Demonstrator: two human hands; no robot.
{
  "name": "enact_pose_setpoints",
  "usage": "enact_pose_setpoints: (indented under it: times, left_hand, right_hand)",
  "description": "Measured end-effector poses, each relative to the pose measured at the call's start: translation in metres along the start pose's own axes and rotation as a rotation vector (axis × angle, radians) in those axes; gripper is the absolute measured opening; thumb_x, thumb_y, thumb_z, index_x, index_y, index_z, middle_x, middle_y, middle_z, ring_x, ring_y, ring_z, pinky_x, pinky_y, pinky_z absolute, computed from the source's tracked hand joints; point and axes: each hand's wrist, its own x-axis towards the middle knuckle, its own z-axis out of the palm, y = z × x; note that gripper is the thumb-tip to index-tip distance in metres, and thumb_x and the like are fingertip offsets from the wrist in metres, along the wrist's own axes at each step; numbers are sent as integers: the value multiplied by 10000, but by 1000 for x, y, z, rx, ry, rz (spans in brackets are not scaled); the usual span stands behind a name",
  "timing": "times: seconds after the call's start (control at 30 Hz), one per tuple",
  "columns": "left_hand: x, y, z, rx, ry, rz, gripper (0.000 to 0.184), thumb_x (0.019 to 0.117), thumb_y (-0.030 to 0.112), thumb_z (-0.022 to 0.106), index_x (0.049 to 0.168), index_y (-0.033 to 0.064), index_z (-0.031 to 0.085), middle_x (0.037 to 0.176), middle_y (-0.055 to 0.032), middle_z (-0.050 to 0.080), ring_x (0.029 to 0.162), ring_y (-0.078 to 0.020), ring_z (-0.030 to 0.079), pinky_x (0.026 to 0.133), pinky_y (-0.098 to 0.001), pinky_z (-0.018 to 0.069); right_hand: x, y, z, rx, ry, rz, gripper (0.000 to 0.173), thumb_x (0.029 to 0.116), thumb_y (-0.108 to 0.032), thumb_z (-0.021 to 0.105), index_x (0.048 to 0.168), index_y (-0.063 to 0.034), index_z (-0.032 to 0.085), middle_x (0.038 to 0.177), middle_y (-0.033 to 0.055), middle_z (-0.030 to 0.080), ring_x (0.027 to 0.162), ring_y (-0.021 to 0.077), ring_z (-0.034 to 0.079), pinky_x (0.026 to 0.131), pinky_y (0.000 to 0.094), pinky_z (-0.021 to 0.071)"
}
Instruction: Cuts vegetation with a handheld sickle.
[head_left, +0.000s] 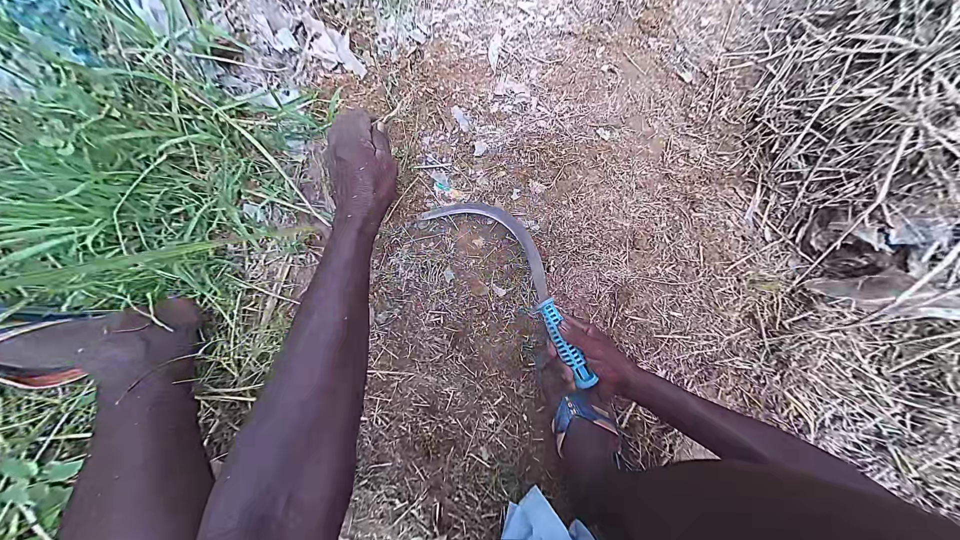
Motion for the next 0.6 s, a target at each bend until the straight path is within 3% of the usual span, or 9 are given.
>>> enact_pose_setpoints:
  times: [0.1, 0.2, 0.27, 0.4, 0.5, 0.6]
  left_hand:
    - [20, 9, 34, 166, -148, 72, 417, 1090, 209, 374, 1305, -77, 590, 1474, -284, 502, 1404, -468, 446, 1087, -690, 358]
    - [17, 0, 60, 311, -231, -8, 388, 1073, 201, 435, 1285, -80, 598, 1450, -327, 489, 1386, -533, 424, 1013, -733, 395]
    - [12, -13, 68, 329, -220, -49, 385, 1051, 170, 475, 1343, -59, 576, 1461, -337, 480, 1352, -572, 437, 977, -756, 413]
    - [4, -25, 55, 347, -246, -140, 350, 1069, 97, 397, 1350, -94, 485, 1332, -369, 542, 1132, -574, 607, 868, -728, 486]
    - [5, -26, 33, 339, -279, -189, 313, 1086, 130, 374, 1282, -88, 484, 1160, -385, 624, 1108, -579, 626, 857, -733, 481]
    - [5, -34, 17, 336, -299, -192, 311, 1085, 149, 407, 1211, -102, 542, 1143, -391, 626, 1117, -589, 613, 876, -740, 464]
  right_hand:
    - [1, -2, 0, -31, -19, 18, 361, 1067, -297, 393, 1353, -90, 472, 816, 42, 658, 509, 128, 612, 472, 270, 564]
    - [1, -4, 1, -70, -30, 24, 375, 1070, -288, 372, 1376, -97, 472, 801, 30, 659, 502, 118, 608, 471, 263, 560]
    - [0, -3, -2, -65, -37, 21, 365, 1072, -293, 375, 1363, -100, 484, 800, 32, 660, 505, 120, 607, 473, 266, 559]
    - [0, -3, -1, -58, -39, 26, 368, 1074, -304, 376, 1368, -104, 473, 801, 30, 661, 508, 121, 614, 473, 263, 563]
    - [3, -4, 1, -60, -33, 12, 393, 1072, -303, 388, 1395, -92, 462, 804, 41, 665, 501, 126, 613, 471, 270, 565]
    - [2, -5, 1, -76, -17, 1, 424, 1069, -308, 405, 1436, -98, 438, 819, 35, 661, 511, 122, 614, 481, 270, 569]
